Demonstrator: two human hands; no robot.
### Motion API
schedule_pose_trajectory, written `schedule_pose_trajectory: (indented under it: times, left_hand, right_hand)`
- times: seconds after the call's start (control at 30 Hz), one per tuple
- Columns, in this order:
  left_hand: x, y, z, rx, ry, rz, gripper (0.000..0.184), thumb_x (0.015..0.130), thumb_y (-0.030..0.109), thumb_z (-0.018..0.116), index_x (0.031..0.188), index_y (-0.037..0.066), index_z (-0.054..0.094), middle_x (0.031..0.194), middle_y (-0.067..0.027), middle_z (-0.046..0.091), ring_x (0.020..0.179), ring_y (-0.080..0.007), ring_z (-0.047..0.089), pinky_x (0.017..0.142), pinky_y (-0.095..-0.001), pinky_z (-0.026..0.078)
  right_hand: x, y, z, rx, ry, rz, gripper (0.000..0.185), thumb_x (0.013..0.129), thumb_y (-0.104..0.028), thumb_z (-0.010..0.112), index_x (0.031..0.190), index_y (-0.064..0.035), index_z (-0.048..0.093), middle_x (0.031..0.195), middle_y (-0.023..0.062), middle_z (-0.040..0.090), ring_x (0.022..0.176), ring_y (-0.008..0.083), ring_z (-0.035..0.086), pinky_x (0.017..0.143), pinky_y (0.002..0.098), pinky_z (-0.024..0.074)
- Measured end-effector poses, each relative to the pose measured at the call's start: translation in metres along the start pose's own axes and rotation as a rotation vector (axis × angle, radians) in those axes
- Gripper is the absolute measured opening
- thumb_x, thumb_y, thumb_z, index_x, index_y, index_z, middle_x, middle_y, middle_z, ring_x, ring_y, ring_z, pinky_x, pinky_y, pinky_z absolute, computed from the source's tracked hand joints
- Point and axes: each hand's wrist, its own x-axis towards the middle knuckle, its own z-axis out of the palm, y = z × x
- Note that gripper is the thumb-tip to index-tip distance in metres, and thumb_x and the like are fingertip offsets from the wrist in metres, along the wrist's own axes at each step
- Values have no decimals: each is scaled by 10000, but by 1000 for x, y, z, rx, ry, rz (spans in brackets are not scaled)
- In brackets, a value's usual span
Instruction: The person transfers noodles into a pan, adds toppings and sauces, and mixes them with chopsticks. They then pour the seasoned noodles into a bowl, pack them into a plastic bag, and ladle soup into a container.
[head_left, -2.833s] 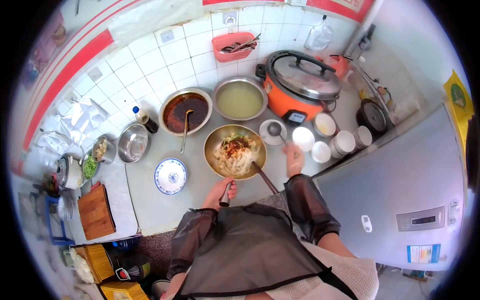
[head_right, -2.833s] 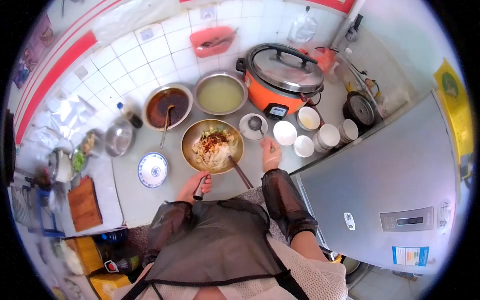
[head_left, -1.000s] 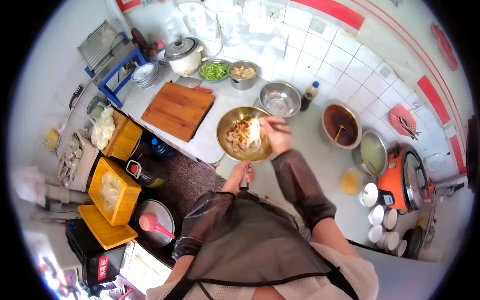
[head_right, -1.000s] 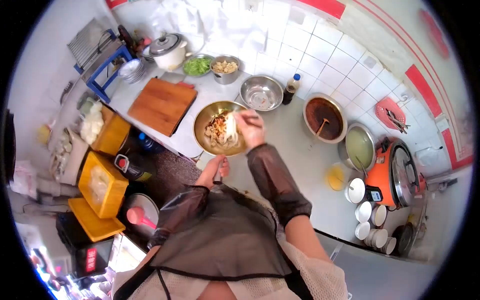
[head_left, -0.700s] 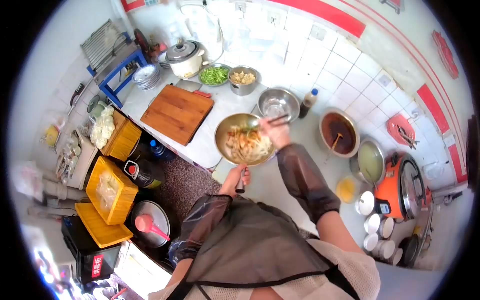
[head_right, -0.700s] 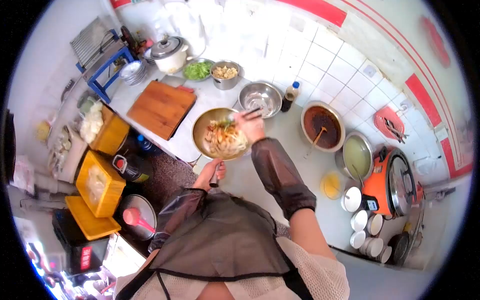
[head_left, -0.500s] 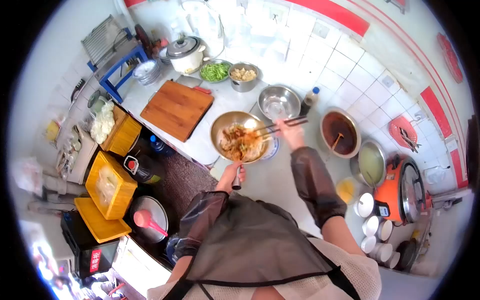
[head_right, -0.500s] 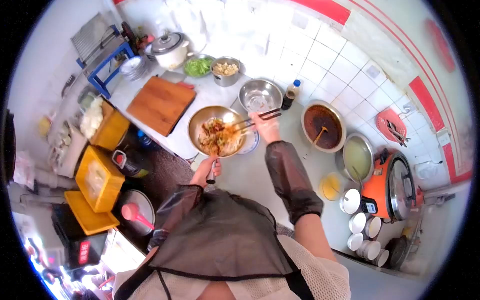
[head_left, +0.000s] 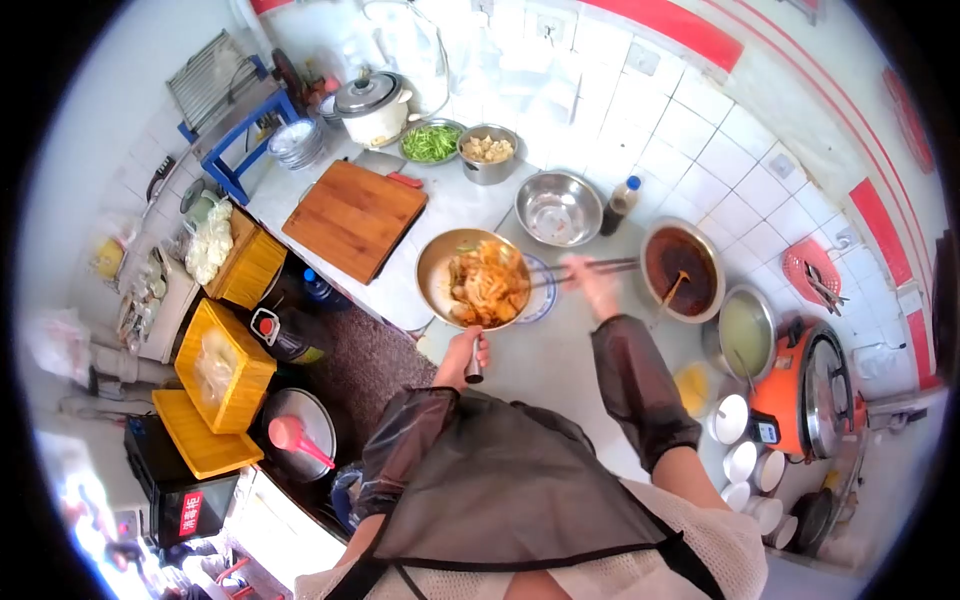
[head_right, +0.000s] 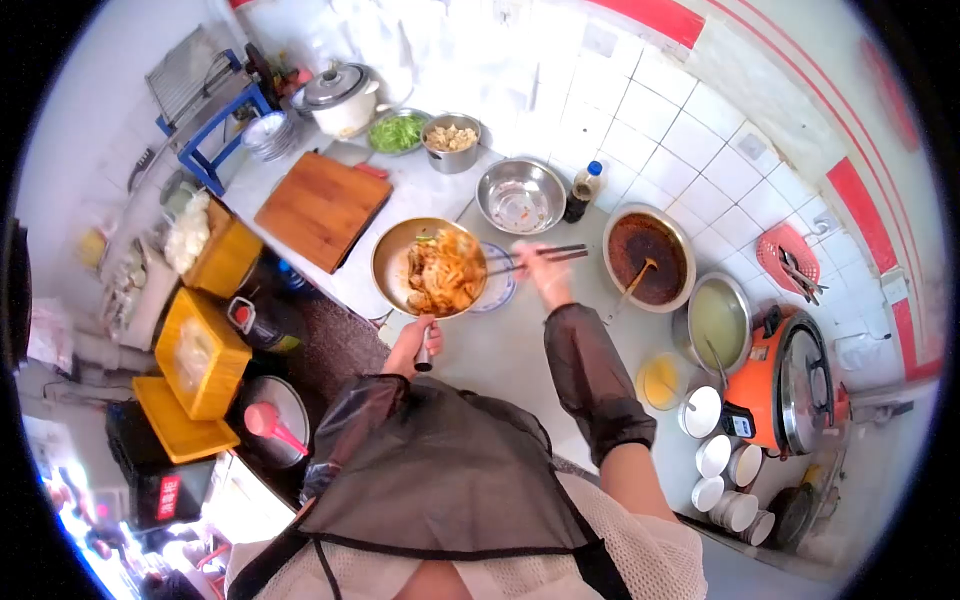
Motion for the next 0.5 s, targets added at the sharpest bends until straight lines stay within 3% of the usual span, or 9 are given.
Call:
schedule_pose_trajectory:
  times: [0.13,0.2,0.23,0.27,0.33,0.37,0.4,0.47,0.5]
  left_hand:
    - [-14,-7,32,153,8,-32,205,934,198,425,798,44,415,637,-21,415,468,-114,394,441,-282,365]
    - [-3,-3,11,97,14,-12,209,934,198,419,797,39,426,626,-18,410,466,-118,396,444,-285,369]
    - [2,-2,1,49,-1,8,207,930,201,424,807,34,433,630,-18,413,464,-120,401,442,-285,370]
    - [-1,-1,2,-6,-14,27,207,927,204,430,816,30,440,633,-18,417,461,-121,405,440,-286,371]
    - [-6,-8,14,4,-64,-23,207,923,208,438,816,31,441,639,-19,427,459,-119,409,434,-287,371]
    - [-9,-11,24,83,-52,-24,208,924,209,434,810,35,434,639,-19,429,460,-115,407,433,-286,369]
    - [-10,-10,27,167,-40,-23,208,924,209,430,804,39,427,639,-19,432,461,-111,404,431,-284,367]
    - [-2,-3,10,136,-18,-23,204,922,206,433,805,39,427,636,-20,438,466,-109,409,434,-282,369]
    - [-1,2,5,105,-16,-6,202,919,207,439,811,37,430,635,-20,438,468,-111,413,434,-280,369]
  right_hand:
    - [-3,19,21,70,151,61,241,894,-216,596,999,-4,643,793,69,642,662,168,634,583,280,535]
    - [-18,15,23,30,-54,-87,268,898,-271,580,987,-29,653,792,52,637,699,147,630,627,278,518]
    - [-13,0,10,-35,-45,102,255,894,-264,586,988,-36,649,831,48,627,732,145,622,670,287,512]
    - [-10,-1,10,-39,-47,106,255,894,-264,586,988,-36,649,831,48,627,732,145,622,670,287,512]
    - [-8,-3,11,-6,158,139,248,899,-240,581,1008,-27,643,857,54,626,739,148,619,690,292,520]
    - [-15,6,27,131,73,84,251,897,-244,579,1002,-25,644,884,63,628,734,160,619,675,303,522]
    - [-25,-3,31,134,73,80,251,897,-244,579,1002,-25,644,884,63,628,734,160,619,675,303,522]
    - [-40,-20,36,87,-164,7,285,900,-291,578,1003,-33,638,876,60,623,729,166,620,691,302,492]
    - [-33,-7,22,52,-100,-44,301,903,-306,581,1017,-33,634,905,63,617,728,168,618,685,293,481]
